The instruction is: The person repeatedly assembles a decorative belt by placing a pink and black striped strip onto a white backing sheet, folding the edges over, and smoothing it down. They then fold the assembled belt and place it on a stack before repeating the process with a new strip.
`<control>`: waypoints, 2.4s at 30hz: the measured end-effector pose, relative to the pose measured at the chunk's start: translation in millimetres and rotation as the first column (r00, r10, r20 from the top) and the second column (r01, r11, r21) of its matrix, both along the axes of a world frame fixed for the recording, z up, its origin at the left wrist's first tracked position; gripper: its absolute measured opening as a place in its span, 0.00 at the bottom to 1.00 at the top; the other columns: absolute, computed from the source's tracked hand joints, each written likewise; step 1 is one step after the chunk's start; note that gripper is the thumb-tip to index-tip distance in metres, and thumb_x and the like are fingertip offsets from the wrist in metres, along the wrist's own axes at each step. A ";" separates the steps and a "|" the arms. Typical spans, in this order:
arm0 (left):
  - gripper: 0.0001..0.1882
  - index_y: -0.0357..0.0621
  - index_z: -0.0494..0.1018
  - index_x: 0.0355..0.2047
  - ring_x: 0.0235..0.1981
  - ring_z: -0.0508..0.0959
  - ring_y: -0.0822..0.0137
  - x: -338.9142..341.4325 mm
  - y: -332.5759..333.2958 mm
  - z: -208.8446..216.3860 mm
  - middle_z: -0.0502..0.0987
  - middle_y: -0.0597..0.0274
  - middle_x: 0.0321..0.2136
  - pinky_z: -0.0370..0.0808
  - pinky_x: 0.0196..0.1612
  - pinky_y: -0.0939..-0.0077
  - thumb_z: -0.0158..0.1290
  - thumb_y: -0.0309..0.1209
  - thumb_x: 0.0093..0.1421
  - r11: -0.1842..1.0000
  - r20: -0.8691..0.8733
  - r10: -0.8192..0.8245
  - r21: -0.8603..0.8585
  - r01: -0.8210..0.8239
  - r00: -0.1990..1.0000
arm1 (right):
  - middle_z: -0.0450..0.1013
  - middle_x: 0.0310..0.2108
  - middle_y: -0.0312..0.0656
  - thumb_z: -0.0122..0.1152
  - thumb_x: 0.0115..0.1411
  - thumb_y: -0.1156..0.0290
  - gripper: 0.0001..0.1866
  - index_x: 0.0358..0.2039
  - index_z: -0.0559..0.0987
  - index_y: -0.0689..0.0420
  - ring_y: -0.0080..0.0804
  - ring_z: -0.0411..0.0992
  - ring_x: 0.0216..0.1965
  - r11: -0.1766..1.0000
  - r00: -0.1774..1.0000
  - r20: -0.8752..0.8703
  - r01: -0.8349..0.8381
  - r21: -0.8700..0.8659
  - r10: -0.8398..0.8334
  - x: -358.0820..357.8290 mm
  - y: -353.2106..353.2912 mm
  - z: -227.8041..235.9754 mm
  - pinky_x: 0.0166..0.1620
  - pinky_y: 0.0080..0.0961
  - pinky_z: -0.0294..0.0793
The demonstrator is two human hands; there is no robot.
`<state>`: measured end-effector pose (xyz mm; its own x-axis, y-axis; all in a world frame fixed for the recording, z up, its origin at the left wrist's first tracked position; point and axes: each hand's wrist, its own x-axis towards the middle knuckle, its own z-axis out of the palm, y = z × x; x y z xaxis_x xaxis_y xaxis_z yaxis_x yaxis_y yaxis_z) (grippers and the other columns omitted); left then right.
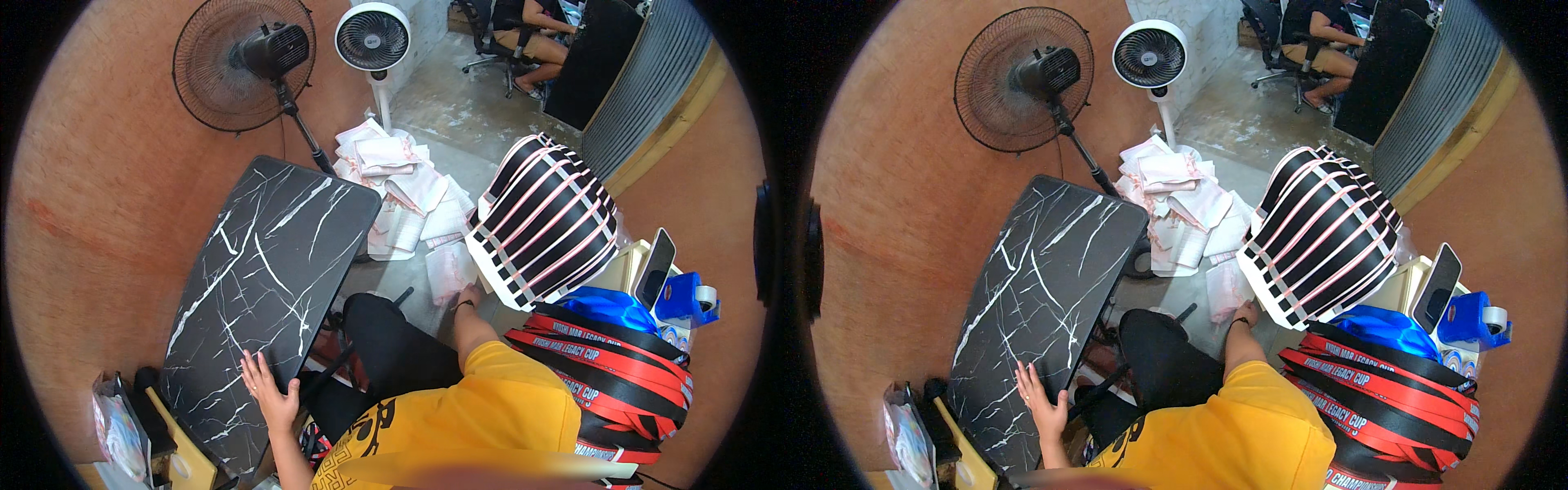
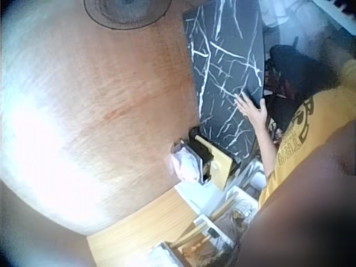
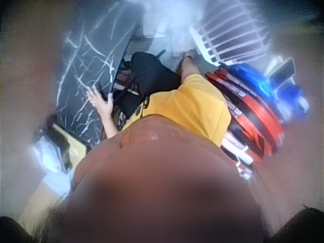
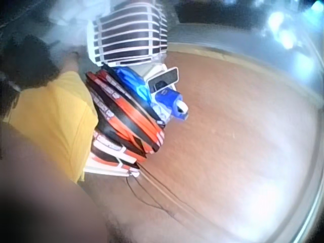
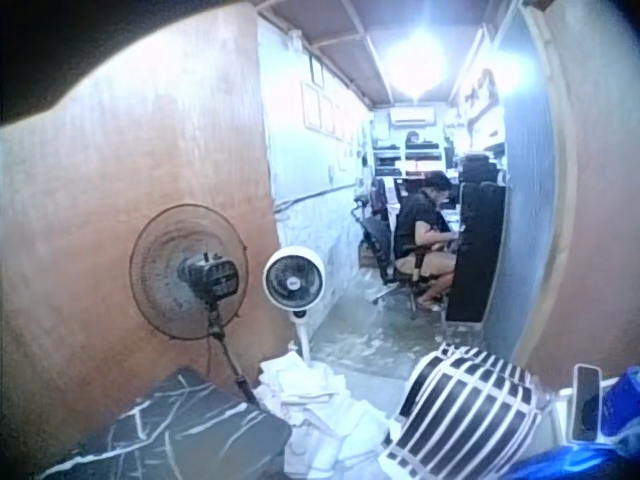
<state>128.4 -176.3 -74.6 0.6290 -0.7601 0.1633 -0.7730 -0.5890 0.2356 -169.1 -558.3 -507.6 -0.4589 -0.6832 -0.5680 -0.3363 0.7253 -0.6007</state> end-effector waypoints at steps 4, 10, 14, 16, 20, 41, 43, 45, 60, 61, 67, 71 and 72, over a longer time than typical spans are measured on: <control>0.48 0.44 0.52 0.71 0.73 0.45 0.42 -0.1 -0.4 0.4 0.47 0.46 0.72 0.41 0.71 0.43 0.52 0.60 0.59 1.000 -0.013 -0.005 -0.004 0.005 1.000 | 0.75 0.52 0.57 0.38 0.72 0.59 0.25 0.49 0.78 0.66 0.53 0.73 0.53 0.993 0.999 -0.053 -0.015 -0.119 0.008 8.0 -9.9 12.4 0.57 0.42 0.71; 0.46 0.45 0.54 0.70 0.73 0.46 0.43 0.1 -0.7 1.3 0.48 0.46 0.72 0.41 0.71 0.44 0.52 0.59 0.59 1.000 -0.033 -0.001 -0.006 0.000 0.999 | 0.75 0.50 0.59 0.38 0.71 0.53 0.30 0.49 0.78 0.67 0.53 0.74 0.54 0.996 0.994 0.104 0.020 0.091 -0.030 30.0 -36.6 37.9 0.57 0.43 0.70; 0.47 0.46 0.55 0.70 0.73 0.46 0.43 1.0 -1.9 2.2 0.48 0.46 0.72 0.41 0.71 0.44 0.53 0.58 0.58 1.000 -0.039 -0.006 -0.019 0.005 0.999 | 0.73 0.55 0.59 0.42 0.65 0.44 0.35 0.51 0.79 0.64 0.49 0.72 0.58 0.933 0.958 -0.016 -0.275 0.233 0.286 53.4 -71.5 36.9 0.59 0.39 0.71; 0.47 0.45 0.55 0.70 0.73 0.46 0.43 0.8 -2.6 2.6 0.49 0.46 0.72 0.41 0.71 0.44 0.53 0.58 0.58 1.000 -0.044 -0.001 -0.019 0.000 0.999 | 0.73 0.55 0.57 0.48 0.62 0.47 0.31 0.51 0.80 0.63 0.49 0.72 0.58 0.828 0.834 -0.084 -0.521 0.207 0.546 70.1 -92.2 36.4 0.59 0.39 0.71; 0.46 0.45 0.55 0.69 0.73 0.47 0.42 0.0 -3.7 3.7 0.49 0.45 0.72 0.41 0.71 0.43 0.53 0.58 0.58 1.000 -0.038 -0.003 -0.009 0.003 0.999 | 0.76 0.53 0.53 0.56 0.61 0.64 0.19 0.49 0.81 0.59 0.48 0.75 0.55 0.188 0.114 -0.203 -0.901 0.392 0.972 117.4 -151.8 64.4 0.55 0.39 0.75; 0.46 0.45 0.57 0.69 0.72 0.48 0.40 1.3 -2.7 4.6 0.50 0.43 0.71 0.43 0.70 0.42 0.53 0.59 0.58 1.000 -0.054 0.018 -0.009 -0.018 0.998 | 0.75 0.53 0.46 0.65 0.59 0.49 0.28 0.52 0.79 0.57 0.37 0.72 0.54 0.388 0.591 0.215 -0.182 -0.904 0.778 364.3 -305.2 399.0 0.56 0.38 0.70; 0.46 0.44 0.57 0.69 0.72 0.48 0.40 0.5 -2.2 4.6 0.50 0.43 0.71 0.42 0.70 0.42 0.53 0.59 0.58 1.000 -0.048 0.015 -0.011 -0.016 0.999 | 0.78 0.43 0.41 0.65 0.60 0.55 0.21 0.45 0.81 0.60 0.29 0.74 0.44 0.426 0.596 0.195 -0.275 -0.862 0.779 367.2 -321.8 397.9 0.49 0.29 0.72; 0.46 0.45 0.57 0.69 0.72 0.48 0.40 0.5 -1.9 4.5 0.50 0.43 0.71 0.42 0.70 0.42 0.53 0.59 0.58 1.000 -0.054 0.024 -0.002 -0.024 0.998 | 0.79 0.37 0.38 0.65 0.61 0.60 0.17 0.41 0.81 0.61 0.26 0.75 0.39 0.437 0.587 0.162 -0.364 -0.822 0.793 354.6 -326.1 380.8 0.45 0.26 0.73; 0.47 0.42 0.52 0.70 0.72 0.46 0.40 1.0 3.2 -1.3 0.47 0.44 0.72 0.43 0.70 0.43 0.44 0.64 0.63 0.996 -0.003 -0.036 -0.079 0.035 0.999 | 0.75 0.47 0.48 0.68 0.52 0.72 0.14 0.42 0.81 0.54 0.48 0.72 0.50 -0.009 0.667 -0.638 -0.689 -0.725 0.385 70.9 -124.5 441.8 0.54 0.38 0.71; 0.48 0.42 0.52 0.71 0.72 0.46 0.40 1.8 3.5 -2.3 0.47 0.45 0.72 0.42 0.70 0.43 0.44 0.64 0.63 0.996 0.009 -0.044 -0.082 0.045 0.999 | 0.75 0.47 0.47 0.67 0.52 0.73 0.14 0.41 0.81 0.54 0.50 0.71 0.51 -0.052 0.633 -0.708 -0.733 -0.678 0.314 52.4 -125.3 458.8 0.55 0.40 0.70; 0.46 0.44 0.52 0.71 0.73 0.46 0.43 3.0 7.5 -5.4 0.47 0.47 0.73 0.43 0.71 0.46 0.49 0.59 0.62 0.990 0.028 -0.072 -0.123 0.075 0.997 | 0.79 0.41 0.42 0.64 0.49 0.73 0.11 0.34 0.86 0.51 0.46 0.73 0.47 0.022 -0.081 -0.717 -0.991 0.134 0.693 16.2 -137.7 478.0 0.50 0.39 0.73; 0.46 0.44 0.53 0.71 0.73 0.46 0.42 1.7 8.9 -5.6 0.46 0.47 0.73 0.43 0.71 0.46 0.47 0.62 0.62 0.983 0.003 -0.067 -0.173 0.066 0.998 | 0.78 0.46 0.37 0.62 0.53 0.69 0.12 0.37 0.87 0.46 0.40 0.69 0.56 -0.111 -0.463 -0.752 -0.875 0.470 0.468 26.2 -129.1 447.7 0.52 0.41 0.69; 0.46 0.44 0.53 0.71 0.72 0.46 0.42 1.6 9.3 -5.4 0.46 0.47 0.73 0.43 0.71 0.46 0.47 0.62 0.62 0.983 -0.003 -0.065 -0.174 0.063 0.998 | 0.77 0.47 0.37 0.62 0.53 0.69 0.12 0.38 0.87 0.47 0.39 0.68 0.57 -0.111 -0.527 -0.741 -0.838 0.534 0.416 29.5 -126.5 441.3 0.52 0.41 0.68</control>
